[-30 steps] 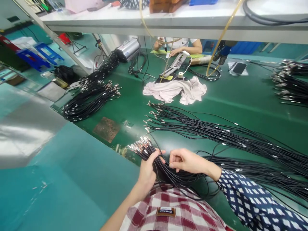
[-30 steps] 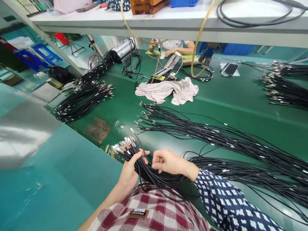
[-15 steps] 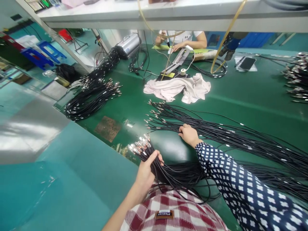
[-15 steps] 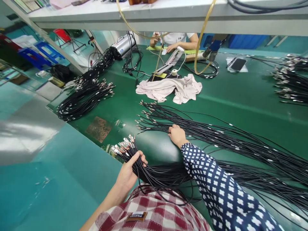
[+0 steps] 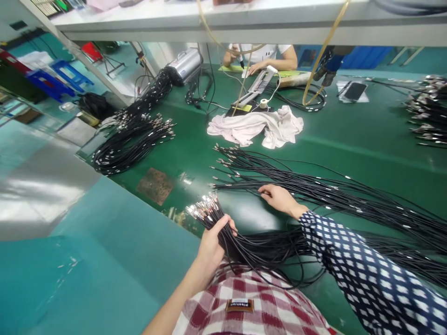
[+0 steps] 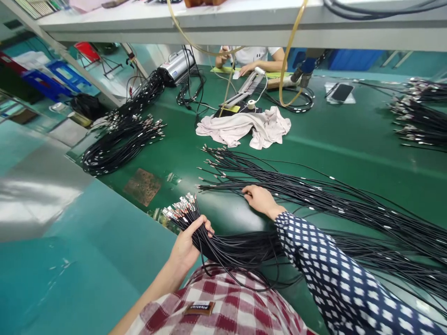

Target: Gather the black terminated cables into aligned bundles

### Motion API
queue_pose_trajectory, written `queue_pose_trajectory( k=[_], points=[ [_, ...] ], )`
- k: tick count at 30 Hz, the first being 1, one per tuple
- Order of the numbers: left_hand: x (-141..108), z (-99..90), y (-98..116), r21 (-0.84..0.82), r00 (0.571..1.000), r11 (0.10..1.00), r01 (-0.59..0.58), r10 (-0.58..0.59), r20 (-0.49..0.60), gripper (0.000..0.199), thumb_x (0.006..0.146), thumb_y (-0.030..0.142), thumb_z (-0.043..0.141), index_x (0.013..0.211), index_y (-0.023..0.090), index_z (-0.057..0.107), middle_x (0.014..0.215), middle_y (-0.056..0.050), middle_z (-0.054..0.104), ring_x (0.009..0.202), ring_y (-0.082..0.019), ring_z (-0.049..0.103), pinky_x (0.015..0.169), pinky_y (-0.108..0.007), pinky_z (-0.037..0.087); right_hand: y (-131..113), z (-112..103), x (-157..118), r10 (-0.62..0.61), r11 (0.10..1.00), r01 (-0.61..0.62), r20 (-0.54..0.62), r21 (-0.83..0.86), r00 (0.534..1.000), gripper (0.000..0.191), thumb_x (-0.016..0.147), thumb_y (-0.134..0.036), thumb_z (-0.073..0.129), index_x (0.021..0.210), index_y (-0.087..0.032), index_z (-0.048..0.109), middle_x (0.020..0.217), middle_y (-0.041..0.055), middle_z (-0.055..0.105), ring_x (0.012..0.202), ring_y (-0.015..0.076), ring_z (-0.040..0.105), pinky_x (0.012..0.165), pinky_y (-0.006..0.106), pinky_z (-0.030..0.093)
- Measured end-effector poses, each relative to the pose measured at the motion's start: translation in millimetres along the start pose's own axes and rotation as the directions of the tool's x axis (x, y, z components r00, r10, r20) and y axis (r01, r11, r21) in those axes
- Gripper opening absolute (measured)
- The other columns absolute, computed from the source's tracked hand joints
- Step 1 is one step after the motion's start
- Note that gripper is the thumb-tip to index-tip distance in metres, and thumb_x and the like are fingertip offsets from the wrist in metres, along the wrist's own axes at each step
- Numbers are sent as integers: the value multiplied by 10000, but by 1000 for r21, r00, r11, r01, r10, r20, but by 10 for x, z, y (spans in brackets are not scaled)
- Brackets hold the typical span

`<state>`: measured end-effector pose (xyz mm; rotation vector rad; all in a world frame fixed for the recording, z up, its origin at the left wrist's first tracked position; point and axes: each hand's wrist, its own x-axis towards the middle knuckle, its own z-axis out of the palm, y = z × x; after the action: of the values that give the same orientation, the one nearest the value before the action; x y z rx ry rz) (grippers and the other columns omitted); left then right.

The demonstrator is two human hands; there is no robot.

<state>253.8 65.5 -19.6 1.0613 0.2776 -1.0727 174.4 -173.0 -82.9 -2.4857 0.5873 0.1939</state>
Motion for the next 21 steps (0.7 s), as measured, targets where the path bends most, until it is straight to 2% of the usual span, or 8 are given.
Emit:
queue_pose_trajectory(
  k=[3, 5, 7, 10, 14, 17, 19, 21],
  points=[
    [1, -1, 2, 16, 1000, 1000, -3, 3, 19, 173, 750, 268, 630, 755, 121, 538, 681, -15, 533, 588, -111, 520, 589, -233, 439, 28, -189, -122, -35, 954, -5, 128, 301, 991, 236, 843, -383, 481, 866, -184, 606, 761, 6, 624, 675, 132, 562, 610, 236, 423],
    [-1, 1, 7, 31, 1000, 999, -13, 12, 24, 185, 747, 275, 633, 743, 119, 534, 681, -17, 530, 582, -108, 517, 591, -234, 438, -17, -353, -145, -49, 819, -30, 122, 573, 991, 278, 820, -429, 504, 796, -160, 565, 690, 3, 585, 622, 122, 532, 592, 236, 421],
    [-10, 3, 11, 36, 999, 999, -23, 22, 30, 190, 741, 278, 639, 748, 120, 534, 682, -18, 527, 584, -108, 517, 592, -234, 436, -111, -511, -141, -36, 664, 5, 25, 748, 999, 283, 803, -438, 534, 820, -155, 532, 658, -11, 548, 589, 106, 496, 587, 234, 411],
    [-30, -5, 5, 23, 999, 999, -28, 27, 41, 178, 745, 274, 637, 764, 129, 537, 689, -15, 528, 594, -110, 521, 598, -234, 434, -278, -633, -161, -66, 574, 75, -45, 816, 997, 315, 808, -452, 542, 882, -146, 538, 611, -31, 500, 542, 90, 445, 545, 222, 372],
    [-46, -36, -19, 9, 998, 999, -53, 53, 44, 156, 762, 269, 626, 753, 126, 567, 736, -22, 550, 642, -108, 529, 649, -239, 446, -413, -509, -361, -108, 533, -4, 73, 846, 991, 372, 846, -493, 479, 876, -131, 558, 524, -35, 476, 454, 79, 368, 464, 221, 280],
    [-47, -26, -18, 36, 996, 996, -82, 81, 28, 162, 772, 258, 621, 835, 108, 627, 934, -73, 600, 818, -148, 561, 743, -258, 461, -445, -343, -612, -90, 466, -76, 132, 881, 987, 369, 861, -487, 463, 881, -131, 558, 481, -56, 405, 430, 73, 273, 446, 231, 194],
    [-52, 8, -2, 43, 997, 997, -66, 65, 38, 223, 784, 266, 612, 933, 103, 639, 1117, -112, 574, 979, -207, 548, 819, -294, 458, -477, -247, -775, -90, 439, -78, 130, 895, 987, 345, 867, -463, 471, 877, -133, 566, 481, -61, 368, 451, 78, 270, 469, 238, 198],
    [-60, 53, 18, 26, 997, 998, -50, 49, 54, 259, 784, 274, 615, 975, 101, 635, 1203, -131, 538, 1060, -250, 525, 875, -326, 442, -546, -146, -907, -96, 450, -68, 123, 891, 988, 340, 877, -454, 460, 880, -136, 579, 488, -57, 363, 469, 85, 291, 493, 242, 226]
  ],
)
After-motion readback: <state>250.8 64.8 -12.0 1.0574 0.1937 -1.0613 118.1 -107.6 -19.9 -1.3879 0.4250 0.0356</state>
